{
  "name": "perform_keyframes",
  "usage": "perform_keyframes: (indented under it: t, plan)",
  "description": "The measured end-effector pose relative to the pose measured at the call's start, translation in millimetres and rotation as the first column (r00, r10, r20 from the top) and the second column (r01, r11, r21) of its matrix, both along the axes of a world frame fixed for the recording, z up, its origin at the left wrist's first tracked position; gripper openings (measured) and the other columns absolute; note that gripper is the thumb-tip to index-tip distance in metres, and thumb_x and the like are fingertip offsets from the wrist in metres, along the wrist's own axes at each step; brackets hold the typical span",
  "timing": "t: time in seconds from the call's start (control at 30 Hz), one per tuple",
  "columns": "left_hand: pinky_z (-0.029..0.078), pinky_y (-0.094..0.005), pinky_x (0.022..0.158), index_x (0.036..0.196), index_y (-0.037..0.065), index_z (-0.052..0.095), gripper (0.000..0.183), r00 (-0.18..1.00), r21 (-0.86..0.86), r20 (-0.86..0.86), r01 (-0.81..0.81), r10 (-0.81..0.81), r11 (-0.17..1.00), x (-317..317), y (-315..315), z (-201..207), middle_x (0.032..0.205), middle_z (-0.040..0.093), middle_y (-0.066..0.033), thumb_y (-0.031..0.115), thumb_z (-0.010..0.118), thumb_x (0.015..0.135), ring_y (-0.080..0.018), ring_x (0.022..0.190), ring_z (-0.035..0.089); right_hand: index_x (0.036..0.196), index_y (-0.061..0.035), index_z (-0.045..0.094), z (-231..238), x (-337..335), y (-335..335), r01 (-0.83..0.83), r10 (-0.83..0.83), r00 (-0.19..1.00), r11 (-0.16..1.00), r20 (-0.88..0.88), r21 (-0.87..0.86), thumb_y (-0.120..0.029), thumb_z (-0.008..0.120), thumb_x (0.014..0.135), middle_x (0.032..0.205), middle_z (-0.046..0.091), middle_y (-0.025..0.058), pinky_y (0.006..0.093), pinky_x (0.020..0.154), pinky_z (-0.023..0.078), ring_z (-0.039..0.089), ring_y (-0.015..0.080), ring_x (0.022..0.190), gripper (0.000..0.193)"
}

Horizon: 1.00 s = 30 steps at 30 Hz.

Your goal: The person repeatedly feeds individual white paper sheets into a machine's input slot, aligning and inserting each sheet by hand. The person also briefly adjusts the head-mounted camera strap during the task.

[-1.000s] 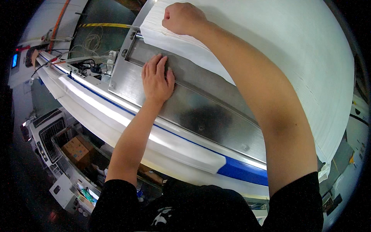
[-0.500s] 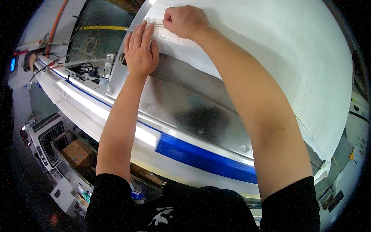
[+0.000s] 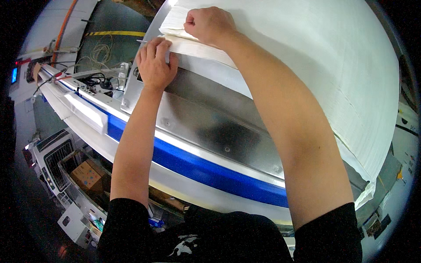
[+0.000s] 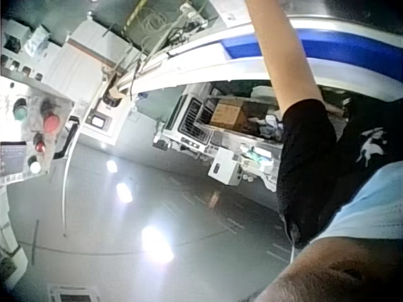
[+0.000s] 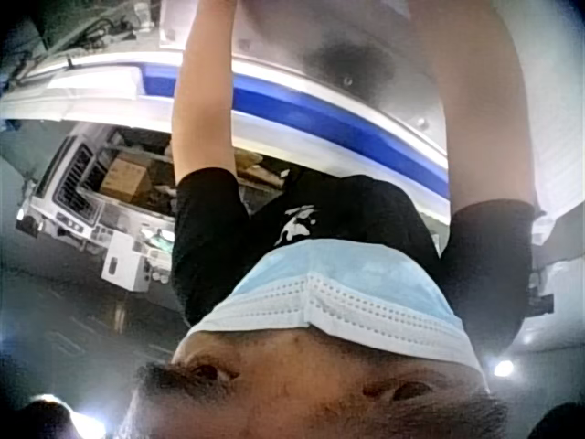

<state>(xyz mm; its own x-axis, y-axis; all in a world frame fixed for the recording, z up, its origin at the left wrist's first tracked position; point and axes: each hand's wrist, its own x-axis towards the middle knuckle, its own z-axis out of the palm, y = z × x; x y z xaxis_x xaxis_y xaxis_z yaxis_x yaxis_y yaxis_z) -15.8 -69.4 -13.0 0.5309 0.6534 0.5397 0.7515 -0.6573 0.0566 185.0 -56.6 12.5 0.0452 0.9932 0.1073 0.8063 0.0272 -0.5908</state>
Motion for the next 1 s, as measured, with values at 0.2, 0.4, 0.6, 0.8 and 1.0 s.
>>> perform_keyframes:
  t: [0.2,0.4,0.6,0.8,1.0]
  plan:
    - [0.038,-0.0414,0.091,0.09,0.015,0.057,0.024,0.986,0.047,-0.133,0.107,-0.1,0.993,-12.9,-1.4,16.8,0.109,0.058,-0.0014,0.021,0.061,0.067,-0.024,0.102,0.054,0.089,-0.0104,0.067,7.9,1.4,-8.0,-0.063,0.067,0.992,0.997,-0.106,0.04,-0.03,0.06,0.081,0.075,0.067,0.0071,0.0359,0.064,0.049,0.063,0.0236,0.067,0.022]
    - [0.039,-0.0417,0.094,0.097,0.012,0.055,0.031,0.89,-0.198,-0.305,0.29,-0.34,0.936,-31.6,13.3,37.6,0.115,0.057,-0.005,0.015,0.062,0.067,-0.0239,0.106,0.055,0.078,-0.0042,0.059,20.1,-0.8,-118.0,-0.008,0.01,0.993,1.0,-0.12,0.01,-0.026,0.05,0.089,0.075,0.062,0.0133,0.0435,0.063,0.046,0.058,0.0349,0.069,0.025]
    - [0.034,-0.0433,0.101,0.13,0.015,0.041,0.064,0.647,-0.403,-0.702,-0.018,-0.297,0.915,-0.1,10.9,79.3,0.131,0.049,-0.0085,0.017,0.065,0.071,-0.0216,0.119,0.048,0.086,-0.0074,0.068,17.9,100.7,-280.5,0.449,-0.427,0.86,0.894,0.28,-0.014,-0.037,0.047,0.092,0.074,0.064,0.0107,0.0428,0.078,0.043,0.061,0.028,0.076,0.037]
    - [0.049,-0.0399,0.083,0.123,0.014,0.05,0.053,0.243,-0.287,-0.943,-0.256,-0.226,0.923,59.8,10.3,71.7,0.11,0.061,-0.0137,0.009,0.063,0.071,-0.029,0.098,0.061,0.071,-0.0078,0.068,21.8,260.6,-459.5,0.729,-0.47,0.611,0.648,0.636,-0.221,-0.048,0.035,0.095,0.067,0.064,0.0136,0.0468,0.09,0.039,0.063,0.0302,0.069,0.058]
    - [0.049,-0.0401,0.078,0.101,0.005,0.061,0.022,0.408,-0.26,-0.888,-0.064,-0.213,0.963,20.3,45.7,28.3,0.09,0.064,-0.0138,0.005,0.055,0.08,-0.031,0.09,0.061,0.068,-0.0052,0.067,20.8,402.0,-615.3,0.851,-0.576,0.461,0.501,0.675,-0.154,-0.052,0.026,0.095,0.069,0.065,0.0153,0.0471,0.101,0.031,0.063,0.0311,0.074,0.068]
